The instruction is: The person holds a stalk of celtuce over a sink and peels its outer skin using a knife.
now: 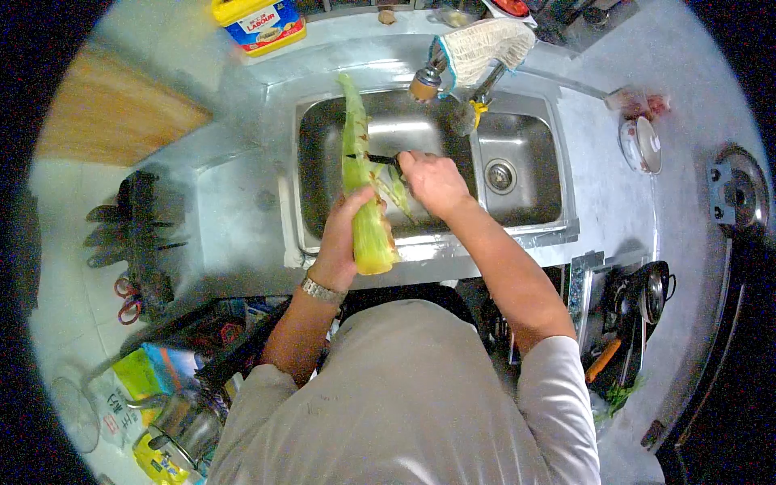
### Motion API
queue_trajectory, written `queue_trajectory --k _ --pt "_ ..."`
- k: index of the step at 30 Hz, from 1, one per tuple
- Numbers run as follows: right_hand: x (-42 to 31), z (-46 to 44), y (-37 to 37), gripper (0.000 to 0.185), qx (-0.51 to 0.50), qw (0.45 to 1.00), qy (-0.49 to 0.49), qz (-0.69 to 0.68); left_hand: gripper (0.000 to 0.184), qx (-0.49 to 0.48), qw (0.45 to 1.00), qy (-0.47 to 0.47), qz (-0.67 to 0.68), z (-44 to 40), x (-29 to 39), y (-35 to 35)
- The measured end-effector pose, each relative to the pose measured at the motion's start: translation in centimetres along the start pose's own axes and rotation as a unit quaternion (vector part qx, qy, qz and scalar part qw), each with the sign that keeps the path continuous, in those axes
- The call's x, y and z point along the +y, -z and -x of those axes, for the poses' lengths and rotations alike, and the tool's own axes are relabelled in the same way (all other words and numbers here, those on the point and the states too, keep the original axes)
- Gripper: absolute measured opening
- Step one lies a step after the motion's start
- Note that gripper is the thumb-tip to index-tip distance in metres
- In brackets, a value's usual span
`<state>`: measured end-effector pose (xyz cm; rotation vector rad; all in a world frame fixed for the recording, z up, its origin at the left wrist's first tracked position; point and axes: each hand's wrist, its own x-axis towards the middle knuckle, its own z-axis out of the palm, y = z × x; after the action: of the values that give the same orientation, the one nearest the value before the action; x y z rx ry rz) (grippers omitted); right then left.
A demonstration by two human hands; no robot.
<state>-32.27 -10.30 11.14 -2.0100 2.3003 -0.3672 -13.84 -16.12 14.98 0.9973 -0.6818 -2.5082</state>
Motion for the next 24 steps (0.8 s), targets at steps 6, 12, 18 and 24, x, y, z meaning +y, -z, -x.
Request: queue_trajectory --k 6,12,18,24 --pt "-1.6 0.5 0.3 0.01 0.022 0.999 0.016 0.032 0.028 0.022 0.999 -0.021 -0.015 -0.9 -1.2 1.1" --pt "-2.1 -1.2 -0.3 0.012 0.002 0.999 -0.012 0.03 0.028 0.015 0.999 -0.004 -0.044 -0.2 -1.4 0.0" --pt "-1.6 -2.3 -1.4 0.014 0.009 1.0 -0.023 -0.009 0.026 0.01 0.999 -0.033 -0.032 -0.7 -1.5 -0.3" --pt "-0.1 -3.3 -2.3 0.014 0.008 0.998 -0.054 0.013 0.031 0.033 0.998 -0.011 -0.054 0.2 -1.4 -1.0"
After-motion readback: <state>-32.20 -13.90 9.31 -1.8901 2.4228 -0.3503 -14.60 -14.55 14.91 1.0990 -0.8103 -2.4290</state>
